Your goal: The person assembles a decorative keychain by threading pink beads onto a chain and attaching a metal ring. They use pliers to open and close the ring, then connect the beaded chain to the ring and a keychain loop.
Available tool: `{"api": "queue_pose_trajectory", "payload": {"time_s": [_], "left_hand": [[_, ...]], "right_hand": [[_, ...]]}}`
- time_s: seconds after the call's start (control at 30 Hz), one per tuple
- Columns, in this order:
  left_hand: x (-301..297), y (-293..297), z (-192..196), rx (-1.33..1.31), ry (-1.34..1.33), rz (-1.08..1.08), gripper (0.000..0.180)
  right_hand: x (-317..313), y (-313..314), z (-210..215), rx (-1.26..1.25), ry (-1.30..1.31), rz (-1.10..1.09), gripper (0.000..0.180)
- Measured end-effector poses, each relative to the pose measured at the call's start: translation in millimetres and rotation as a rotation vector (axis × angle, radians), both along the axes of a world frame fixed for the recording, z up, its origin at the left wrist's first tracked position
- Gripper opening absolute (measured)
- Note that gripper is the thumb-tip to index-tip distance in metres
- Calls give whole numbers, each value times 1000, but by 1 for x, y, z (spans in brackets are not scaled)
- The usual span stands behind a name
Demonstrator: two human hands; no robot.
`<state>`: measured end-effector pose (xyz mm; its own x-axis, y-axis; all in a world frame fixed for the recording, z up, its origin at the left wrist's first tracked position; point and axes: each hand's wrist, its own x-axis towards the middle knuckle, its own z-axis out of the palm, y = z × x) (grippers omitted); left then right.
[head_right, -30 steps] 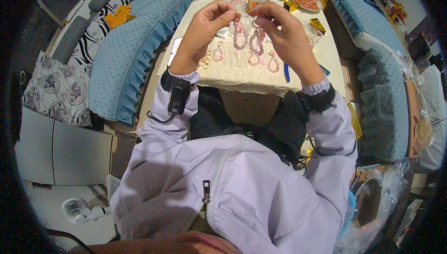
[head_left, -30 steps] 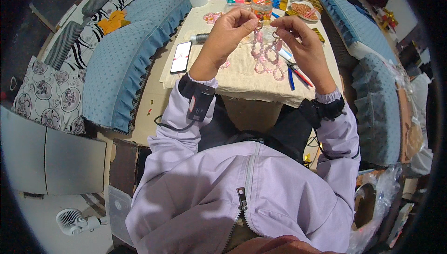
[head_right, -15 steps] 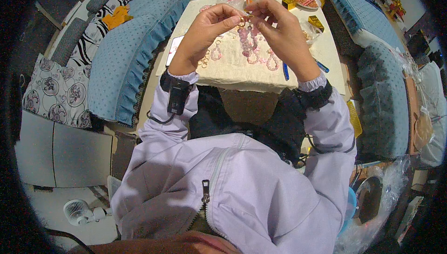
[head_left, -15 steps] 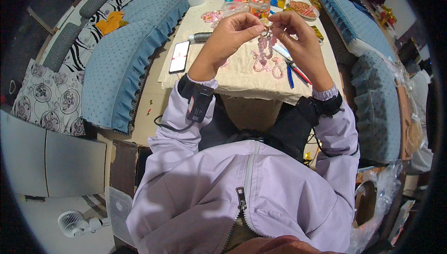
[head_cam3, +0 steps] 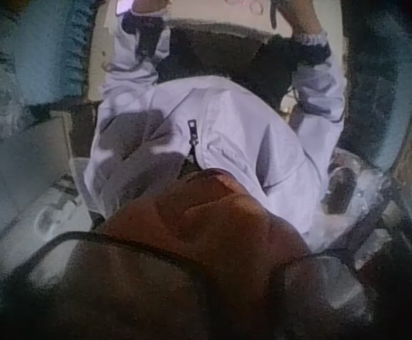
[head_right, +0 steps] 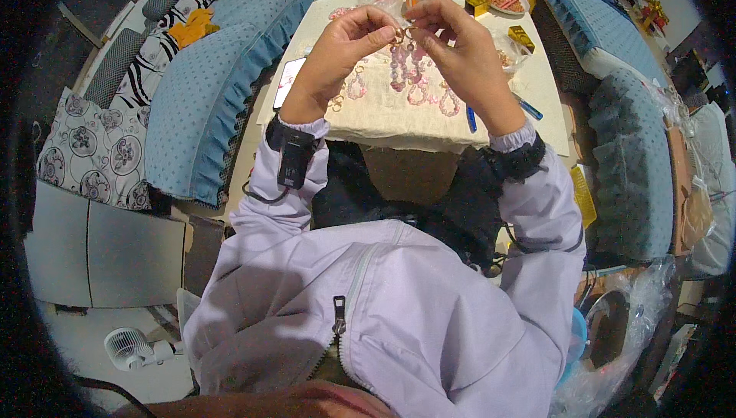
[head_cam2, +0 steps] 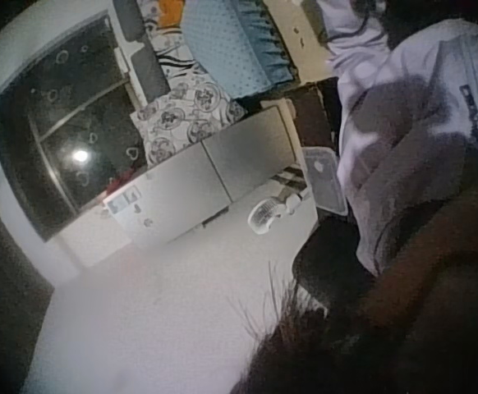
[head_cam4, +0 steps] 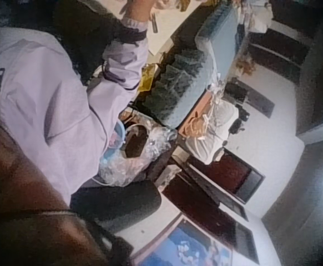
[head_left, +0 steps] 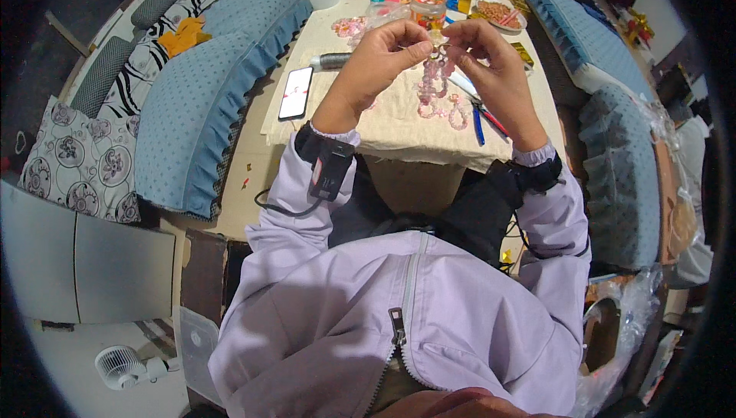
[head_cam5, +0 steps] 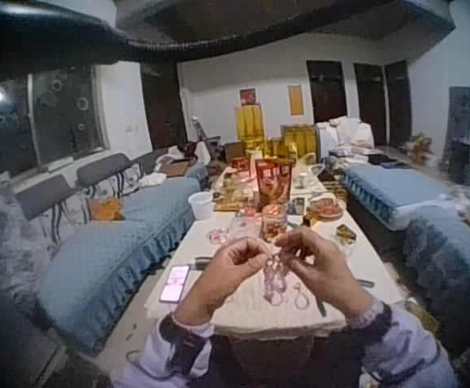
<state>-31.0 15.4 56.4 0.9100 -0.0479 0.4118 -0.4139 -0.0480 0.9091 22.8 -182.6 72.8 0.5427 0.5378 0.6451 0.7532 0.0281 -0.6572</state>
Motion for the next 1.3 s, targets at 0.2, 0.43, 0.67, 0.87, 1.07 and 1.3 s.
{"api": "queue_pose_trajectory", "payload": {"time_s": [0.2,0.43,0.67,0.87,1.07,1.3], "left_hand": [[-3,-2,1,-4,-1,-42,18],[-3,-3,3,31,-3,-38,17],[-5,-5,5,-21,-46,-73,15],[-4,-3,7,-6,-96,-87,12],[-4,-2,6,-27,-101,-83,12],[-6,-4,7,-76,-75,-64,11]], "right_hand": [[-2,2,0,10,-19,-7,25],[-1,4,-3,33,-20,-24,24],[0,1,-9,64,105,41,21],[-2,-1,-23,14,106,-6,26],[-10,-3,-19,-42,-22,-125,21],[-21,-1,-13,3,-338,-231,21]]}}
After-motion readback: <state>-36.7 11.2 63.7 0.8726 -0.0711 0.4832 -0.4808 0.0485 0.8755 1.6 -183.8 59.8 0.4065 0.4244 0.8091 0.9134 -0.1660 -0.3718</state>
